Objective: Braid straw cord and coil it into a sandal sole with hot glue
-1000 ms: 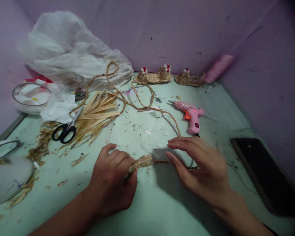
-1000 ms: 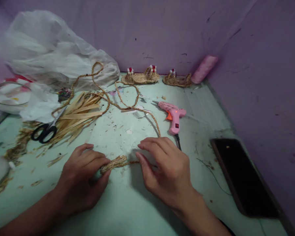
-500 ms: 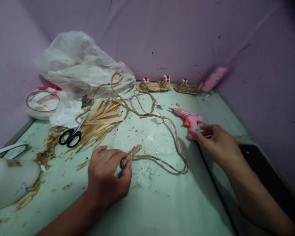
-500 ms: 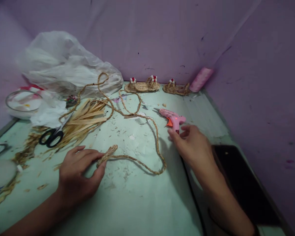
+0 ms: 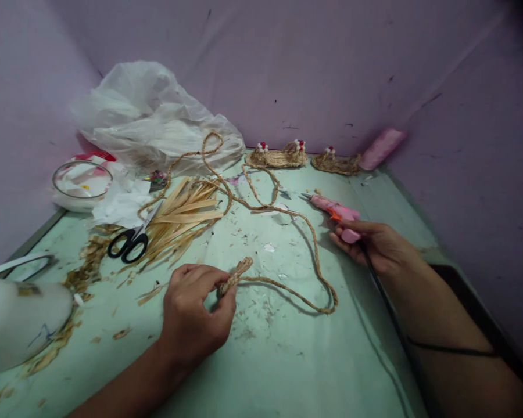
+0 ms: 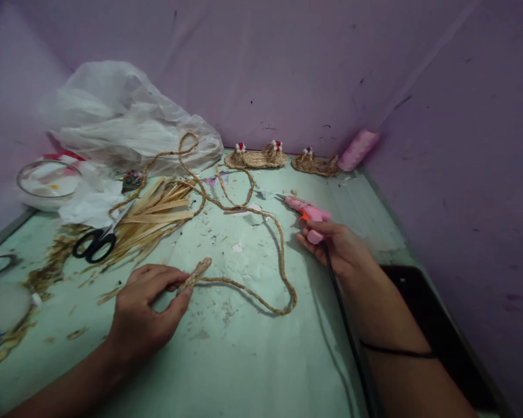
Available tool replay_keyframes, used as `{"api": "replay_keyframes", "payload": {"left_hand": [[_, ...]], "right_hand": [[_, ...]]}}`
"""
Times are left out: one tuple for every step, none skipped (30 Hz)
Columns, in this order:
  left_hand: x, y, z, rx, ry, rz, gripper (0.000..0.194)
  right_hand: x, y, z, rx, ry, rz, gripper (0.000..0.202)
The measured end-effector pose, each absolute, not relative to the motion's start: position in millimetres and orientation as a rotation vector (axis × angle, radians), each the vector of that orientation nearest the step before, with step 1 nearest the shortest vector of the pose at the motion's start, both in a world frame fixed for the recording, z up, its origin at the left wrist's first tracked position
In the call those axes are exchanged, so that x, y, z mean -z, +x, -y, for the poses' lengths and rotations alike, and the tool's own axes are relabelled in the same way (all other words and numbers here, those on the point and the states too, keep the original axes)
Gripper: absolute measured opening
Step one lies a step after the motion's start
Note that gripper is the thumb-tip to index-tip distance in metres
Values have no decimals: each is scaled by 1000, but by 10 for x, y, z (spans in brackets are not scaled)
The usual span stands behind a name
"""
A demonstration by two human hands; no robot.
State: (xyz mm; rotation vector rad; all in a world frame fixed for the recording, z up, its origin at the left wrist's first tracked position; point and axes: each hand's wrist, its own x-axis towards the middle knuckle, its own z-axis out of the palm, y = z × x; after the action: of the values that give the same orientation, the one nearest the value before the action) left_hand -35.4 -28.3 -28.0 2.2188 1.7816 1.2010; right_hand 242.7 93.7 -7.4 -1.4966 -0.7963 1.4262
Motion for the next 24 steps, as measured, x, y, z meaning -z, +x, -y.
{"api": "replay_keyframes", "payload": {"left_hand": [[283,-358,284,-1199,2210,-1786,3],[288,-361,283,-1200,2200,-1793,3],[294,-364,281,-1199,2189,-1800,3],[301,-365,278,-1195,2181,-1803,3],[309,-366,273,-1187,2175,-1804,2],[317,-365,267,-1178,2169,-1803,2],[325,-364,262,-1169,2164,-1801,2],[331,-363,258,-1161,2159,-1798,2],[335,-363,256,-1154,2154,-1798,2],[337,-362,256,-1149,2150,-1801,2],[337,-362,258,-1142,2146,-1807,3],[337,-362,261,-1135,2142,-1812,3],[336,-363,266,-1126,2139,-1814,3],[335,-365,270,-1119,2135,-1816,4],[335,-366,274,-1110,2132,-1817,4],[336,-367,277,-1099,2130,-1819,4],[337,-368,279,-1091,2127,-1823,4],[338,-367,280,-1084,2124,-1826,4],[338,-366,280,-1081,2121,-1830,4],[337,-364,279,-1084,2119,-1832,5],[335,-362,277,-1091,2121,-1828,5],[333,-360,276,-1097,2124,-1824,5],[330,-358,275,-1100,2128,-1819,5],[328,-356,275,-1102,2130,-1818,5]], "right_hand": [[45,2416,-922,-1458,-1504,767,9],[18,2403,-881,-1491,-1515,730,9],[-4,2389,-813,-1502,-1516,708,8],[-19,2375,-720,-1494,-1501,715,9],[-25,2359,-606,-1477,-1481,733,15],[-22,2342,-478,-1385,-1431,789,20],[-9,2324,-343,-1355,-1376,901,29],[13,2304,-208,-1365,-1321,1010,36],[42,2281,-81,-1394,-1288,1103,35],[77,2256,34,-1403,-1266,1180,31],[114,2232,135,-1403,-1247,1264,33],[151,2209,220,-1372,-1268,1331,35],[185,2192,291,-1337,-1301,1405,35],[215,2182,349,-1294,-1349,1478,34],[238,2182,398,-1251,-1406,1544,31],[256,2191,439,-1213,-1462,1604,30],[269,2207,475,-1182,-1511,1656,29],[277,2225,506,-1161,-1554,1694,29],[283,2243,533,-1145,-1593,1716,30],[285,2254,554,-1129,-1627,1721,31],[284,2255,570,-1111,-1662,1710,31],[280,2246,579,-1095,-1689,1690,32],[272,2228,580,-1086,-1691,1677,33],[261,2202,575,-1092,-1671,1682,34]]}}
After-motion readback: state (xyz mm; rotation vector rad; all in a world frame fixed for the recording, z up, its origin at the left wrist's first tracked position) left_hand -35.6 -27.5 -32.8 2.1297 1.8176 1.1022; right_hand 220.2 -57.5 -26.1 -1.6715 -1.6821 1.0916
